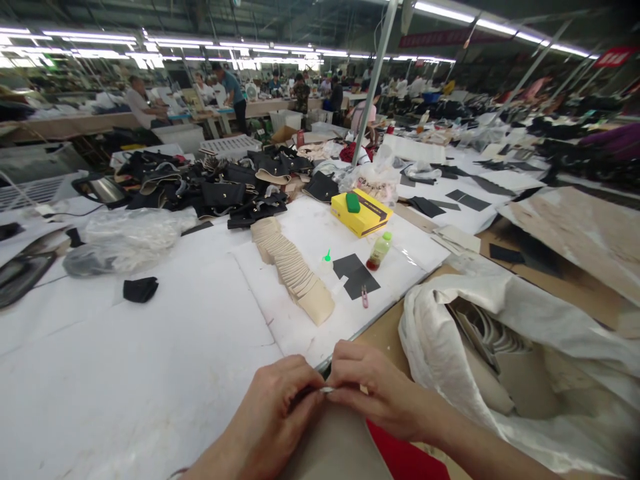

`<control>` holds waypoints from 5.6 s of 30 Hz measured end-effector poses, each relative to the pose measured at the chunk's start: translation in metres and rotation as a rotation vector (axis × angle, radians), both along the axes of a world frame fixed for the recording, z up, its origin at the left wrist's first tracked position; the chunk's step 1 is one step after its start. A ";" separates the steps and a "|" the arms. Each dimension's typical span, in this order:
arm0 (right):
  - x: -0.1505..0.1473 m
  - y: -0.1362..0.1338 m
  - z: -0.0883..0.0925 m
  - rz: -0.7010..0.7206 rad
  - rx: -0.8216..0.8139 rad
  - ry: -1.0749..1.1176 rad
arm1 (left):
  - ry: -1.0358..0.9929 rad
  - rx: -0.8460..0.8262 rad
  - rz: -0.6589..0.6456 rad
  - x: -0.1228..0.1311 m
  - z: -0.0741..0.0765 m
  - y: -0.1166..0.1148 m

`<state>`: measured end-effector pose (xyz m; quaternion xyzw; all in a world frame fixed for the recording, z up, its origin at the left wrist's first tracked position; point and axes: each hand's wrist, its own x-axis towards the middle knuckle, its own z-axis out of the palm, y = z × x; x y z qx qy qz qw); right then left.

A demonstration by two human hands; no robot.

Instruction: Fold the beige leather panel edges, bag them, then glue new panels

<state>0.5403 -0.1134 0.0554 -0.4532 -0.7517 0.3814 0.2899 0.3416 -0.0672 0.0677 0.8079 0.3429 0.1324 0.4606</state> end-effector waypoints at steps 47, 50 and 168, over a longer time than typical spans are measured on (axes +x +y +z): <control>0.005 0.001 0.016 -0.311 -0.180 -0.020 | -0.144 -0.097 0.246 0.007 -0.010 0.030; 0.005 0.001 0.017 -0.277 -0.220 -0.054 | -0.207 -0.488 0.152 0.010 -0.010 0.030; -0.038 -0.041 -0.045 0.081 0.626 -0.395 | 0.041 -0.895 0.141 -0.021 -0.039 -0.019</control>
